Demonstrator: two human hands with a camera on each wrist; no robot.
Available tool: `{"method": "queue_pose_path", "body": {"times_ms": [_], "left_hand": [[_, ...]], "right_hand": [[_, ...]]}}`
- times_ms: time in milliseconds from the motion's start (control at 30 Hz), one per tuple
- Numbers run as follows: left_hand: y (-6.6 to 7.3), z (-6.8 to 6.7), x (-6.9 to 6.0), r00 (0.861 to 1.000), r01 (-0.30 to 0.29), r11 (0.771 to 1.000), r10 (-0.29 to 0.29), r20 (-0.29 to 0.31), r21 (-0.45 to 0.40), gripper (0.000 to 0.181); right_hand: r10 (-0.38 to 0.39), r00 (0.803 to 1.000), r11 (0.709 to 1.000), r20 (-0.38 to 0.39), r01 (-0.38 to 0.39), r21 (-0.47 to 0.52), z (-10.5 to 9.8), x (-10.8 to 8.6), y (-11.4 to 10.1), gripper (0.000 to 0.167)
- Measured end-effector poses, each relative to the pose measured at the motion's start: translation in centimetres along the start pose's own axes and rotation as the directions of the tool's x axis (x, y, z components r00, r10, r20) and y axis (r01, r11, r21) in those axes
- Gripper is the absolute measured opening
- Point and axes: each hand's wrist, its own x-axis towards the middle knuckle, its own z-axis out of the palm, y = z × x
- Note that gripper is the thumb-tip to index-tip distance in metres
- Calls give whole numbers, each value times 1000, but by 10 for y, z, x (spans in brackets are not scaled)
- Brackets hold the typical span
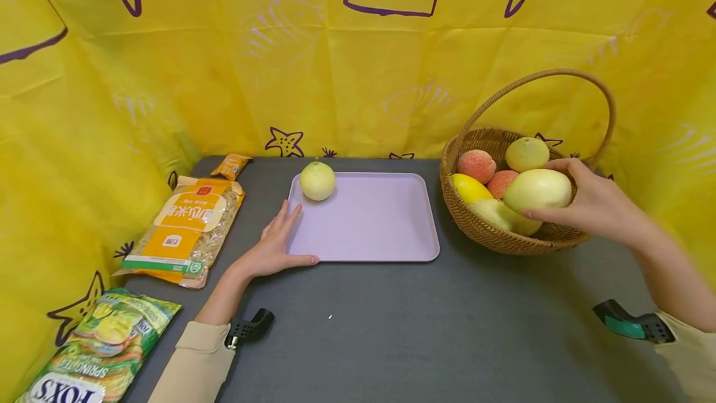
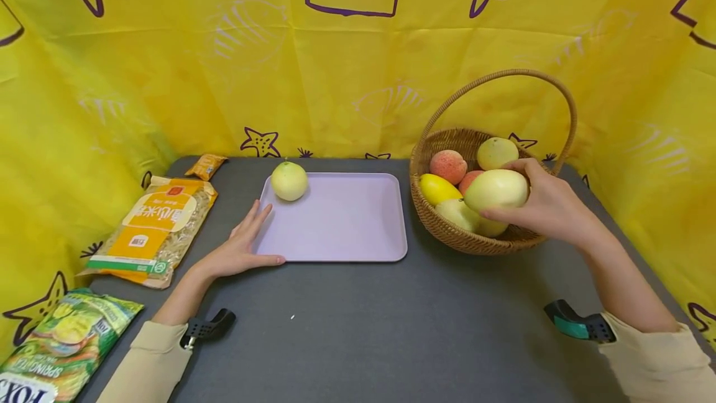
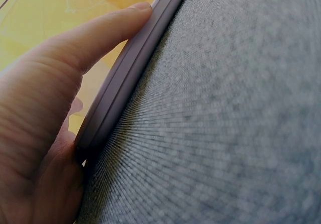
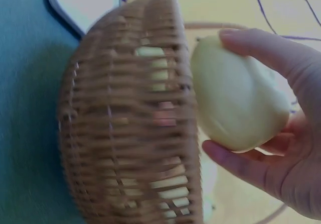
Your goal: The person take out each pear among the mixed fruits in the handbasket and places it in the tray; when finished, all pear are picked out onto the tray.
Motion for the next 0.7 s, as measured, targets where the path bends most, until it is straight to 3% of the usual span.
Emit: {"method": "queue_pose_path", "body": {"times_ms": [333,567,700], "left_hand": [[0,-1,0,1000,3,1000,-3,-3,3,115],[0,-1,-1,1000,7,1000,-7,1,1,115],[1,-1,-1,1000,1,1000,-1,-2,0,115]], "right_hand": [[47,999,989,4,-47,143,14,9,-28,87],[31,999,944,8,-32,328,27,17,-51,82],[50,999,899,22,-54,434,37,22,-64,84]]}}
